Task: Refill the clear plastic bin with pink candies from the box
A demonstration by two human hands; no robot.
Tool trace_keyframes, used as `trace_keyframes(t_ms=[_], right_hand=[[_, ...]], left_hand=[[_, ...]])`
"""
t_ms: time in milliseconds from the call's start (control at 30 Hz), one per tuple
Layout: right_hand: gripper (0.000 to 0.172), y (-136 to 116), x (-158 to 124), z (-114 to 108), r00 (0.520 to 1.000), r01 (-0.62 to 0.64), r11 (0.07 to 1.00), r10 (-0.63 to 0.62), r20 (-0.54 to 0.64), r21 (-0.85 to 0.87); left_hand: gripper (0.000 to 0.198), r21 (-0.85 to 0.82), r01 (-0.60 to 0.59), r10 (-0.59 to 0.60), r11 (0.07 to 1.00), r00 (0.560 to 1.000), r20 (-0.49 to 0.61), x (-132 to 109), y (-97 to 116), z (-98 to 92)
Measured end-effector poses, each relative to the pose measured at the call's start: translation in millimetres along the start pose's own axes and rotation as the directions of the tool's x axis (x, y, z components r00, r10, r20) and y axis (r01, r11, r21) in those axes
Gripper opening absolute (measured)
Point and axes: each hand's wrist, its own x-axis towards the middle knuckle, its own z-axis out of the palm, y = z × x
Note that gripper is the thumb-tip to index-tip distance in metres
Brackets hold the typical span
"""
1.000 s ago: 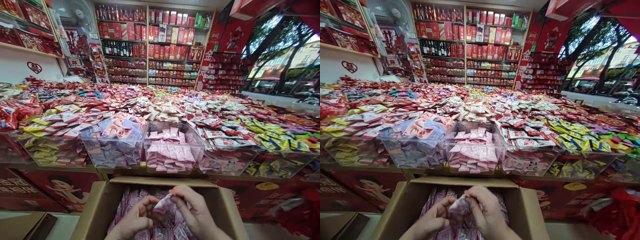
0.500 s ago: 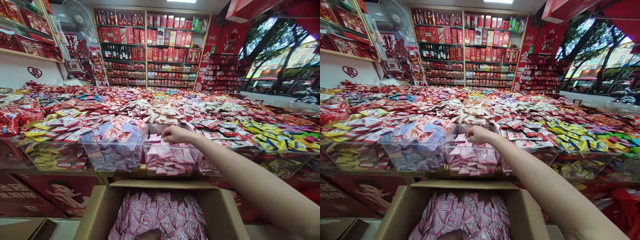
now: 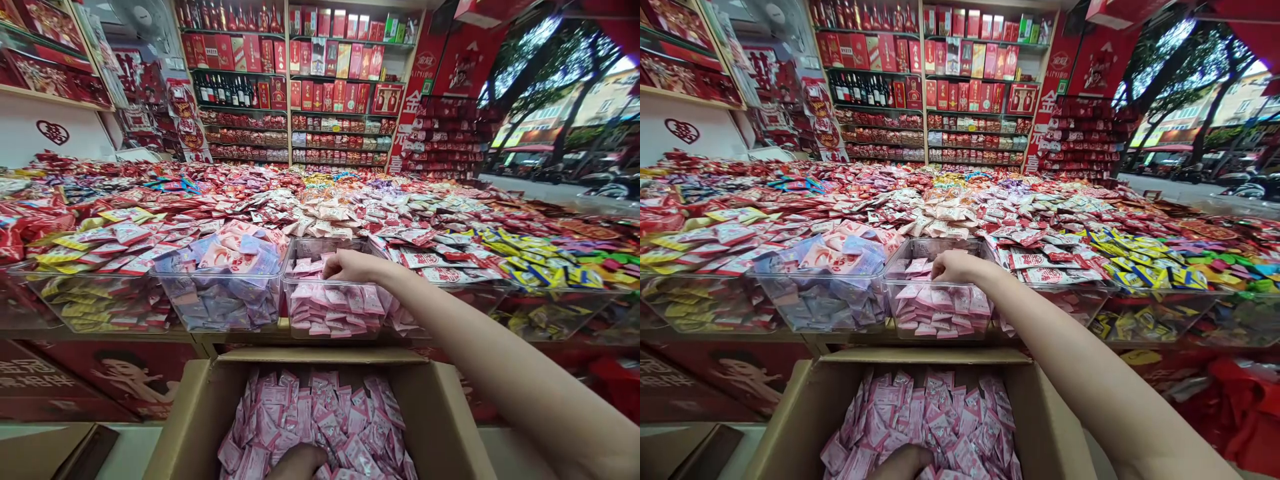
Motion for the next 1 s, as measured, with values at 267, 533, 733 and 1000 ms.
trace_keyframes(t_ms=[267, 533, 733, 1000], right_hand=[[0.018, -31.1, -37.2, -7.3, 0.643, 0.291, 0.957, -0.188, -0.743, 0.010], [0.010, -56.3, -128.5, 147.6, 0.961, 0.180, 0.938, -0.103, -0.257, 0.297], [0.045, -43.1, -122.3, 213.7, 0.949, -0.118, 0.735, 0.281, -0.141, 0.668], [0.031, -44.7, -130.5, 212.1, 0.946, -0.120, 0.733, 0.289, -0.147, 0.669]], left_hand=[[0.018, -0.488, -0.110, 0.005, 0.866, 0.977, -0.212, 8.3, 15.9, -12.1], [0.025, -0.910, -0.156, -0.079, 0.383, 0.976, -0.201, -0.9, 48.6, -36.3], [0.024, -0.975, -0.147, -0.066, 0.165, 0.985, -0.160, -7.4, 74.4, -26.0], [0.012, -0.928, -0.255, -0.144, 0.272, 0.943, -0.301, -3.1, 69.8, -20.7]])
